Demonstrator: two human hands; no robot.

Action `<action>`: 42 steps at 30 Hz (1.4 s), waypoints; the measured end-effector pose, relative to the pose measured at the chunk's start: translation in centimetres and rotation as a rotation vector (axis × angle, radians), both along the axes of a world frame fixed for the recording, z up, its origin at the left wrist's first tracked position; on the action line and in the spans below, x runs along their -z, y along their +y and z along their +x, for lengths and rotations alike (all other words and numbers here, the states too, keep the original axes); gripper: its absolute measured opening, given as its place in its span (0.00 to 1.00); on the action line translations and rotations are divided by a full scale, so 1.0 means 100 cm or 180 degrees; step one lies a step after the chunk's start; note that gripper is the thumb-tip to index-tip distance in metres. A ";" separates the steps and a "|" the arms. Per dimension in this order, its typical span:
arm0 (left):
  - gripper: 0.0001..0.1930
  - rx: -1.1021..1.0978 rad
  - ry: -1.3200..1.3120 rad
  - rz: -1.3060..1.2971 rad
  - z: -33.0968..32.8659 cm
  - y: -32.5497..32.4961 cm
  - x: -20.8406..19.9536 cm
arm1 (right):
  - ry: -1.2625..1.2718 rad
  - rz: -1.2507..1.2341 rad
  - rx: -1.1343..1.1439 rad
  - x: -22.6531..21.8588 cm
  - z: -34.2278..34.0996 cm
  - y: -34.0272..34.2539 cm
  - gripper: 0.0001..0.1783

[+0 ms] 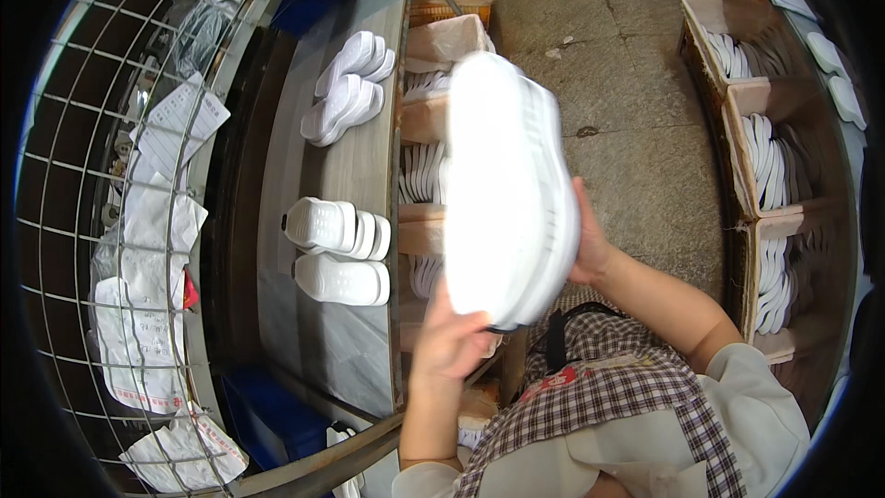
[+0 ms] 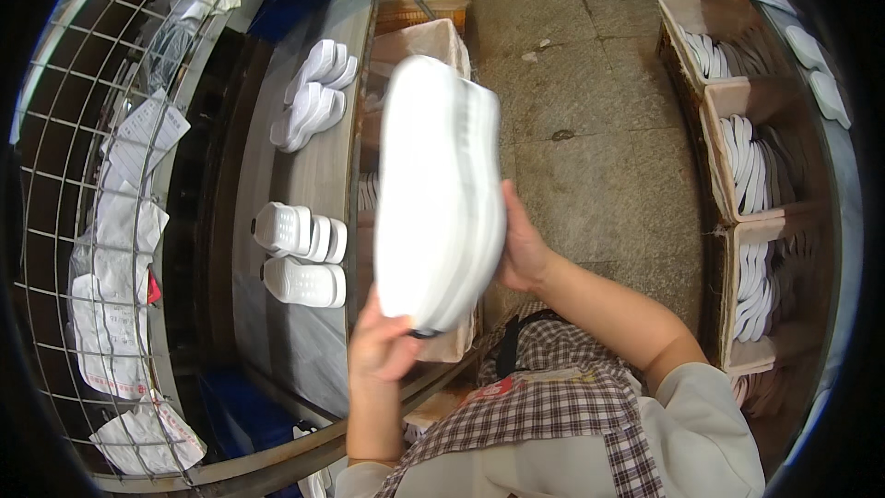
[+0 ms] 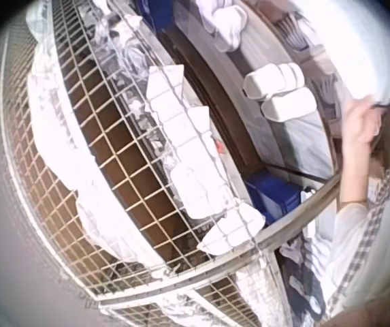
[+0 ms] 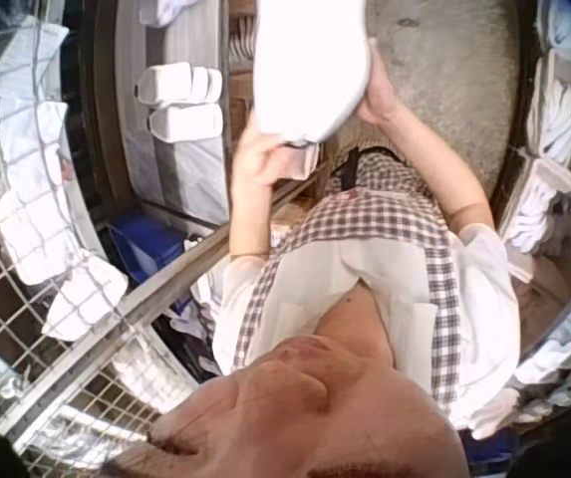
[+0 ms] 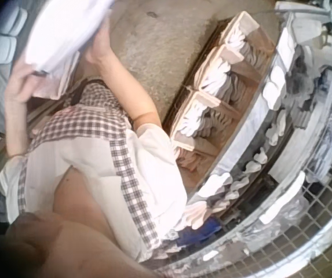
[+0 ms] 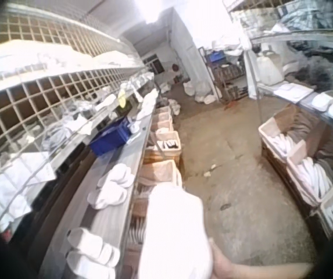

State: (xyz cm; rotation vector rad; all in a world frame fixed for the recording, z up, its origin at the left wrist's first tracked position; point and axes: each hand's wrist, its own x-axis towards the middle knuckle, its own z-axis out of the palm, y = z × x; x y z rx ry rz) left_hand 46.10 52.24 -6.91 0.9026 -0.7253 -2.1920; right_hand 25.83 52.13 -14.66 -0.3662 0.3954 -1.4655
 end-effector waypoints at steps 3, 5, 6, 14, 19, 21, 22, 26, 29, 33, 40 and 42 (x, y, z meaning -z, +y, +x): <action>0.45 0.0585 -0.0304 0.0302 -0.031 0.022 0.018 | -0.0338 0.0461 0.0281 0.006 -0.022 0.025 0.46; 0.47 0.1321 -0.0912 -0.0546 -0.036 0.023 0.024 | -0.0445 0.0482 0.0224 0.010 -0.036 0.041 0.42; 0.48 0.1698 -0.1373 -0.0802 -0.039 0.021 0.026 | -0.0456 0.0413 0.0176 0.010 -0.042 0.048 0.41; 0.26 0.0243 -0.0093 -0.0204 -0.069 -0.038 0.069 | -0.0291 0.1204 -0.0173 -0.008 -0.023 0.064 0.36; 0.20 0.0542 0.0917 0.2153 -0.075 -0.024 0.116 | -0.0980 0.2085 -0.0767 0.004 -0.022 0.065 0.42; 0.20 0.0511 0.1873 0.2695 -0.075 -0.015 0.130 | -0.1068 0.2124 -0.0862 0.010 -0.024 0.066 0.43; 0.20 0.0486 0.1545 0.2577 -0.073 -0.012 0.135 | -0.1073 0.2097 -0.0903 0.013 -0.025 0.066 0.43; 0.20 0.0889 0.0094 0.0369 -0.067 -0.002 0.146 | -0.1047 0.2351 -0.0913 0.018 -0.022 0.065 0.44; 0.20 0.1288 -0.0831 -0.1844 -0.066 -0.002 0.149 | -0.0946 0.2406 -0.0900 0.019 -0.018 0.063 0.44; 0.20 0.0048 0.0101 0.1596 -0.062 -0.010 0.137 | -0.0733 0.2106 -0.0790 0.019 -0.014 0.057 0.41; 0.24 0.0250 0.0161 -0.0395 -0.064 -0.017 0.098 | 0.0533 0.0679 -0.0347 0.000 -0.016 0.051 0.35; 0.26 0.0152 0.0025 -0.0583 -0.065 -0.021 0.090 | 0.0867 0.0262 -0.0248 -0.009 -0.019 0.050 0.38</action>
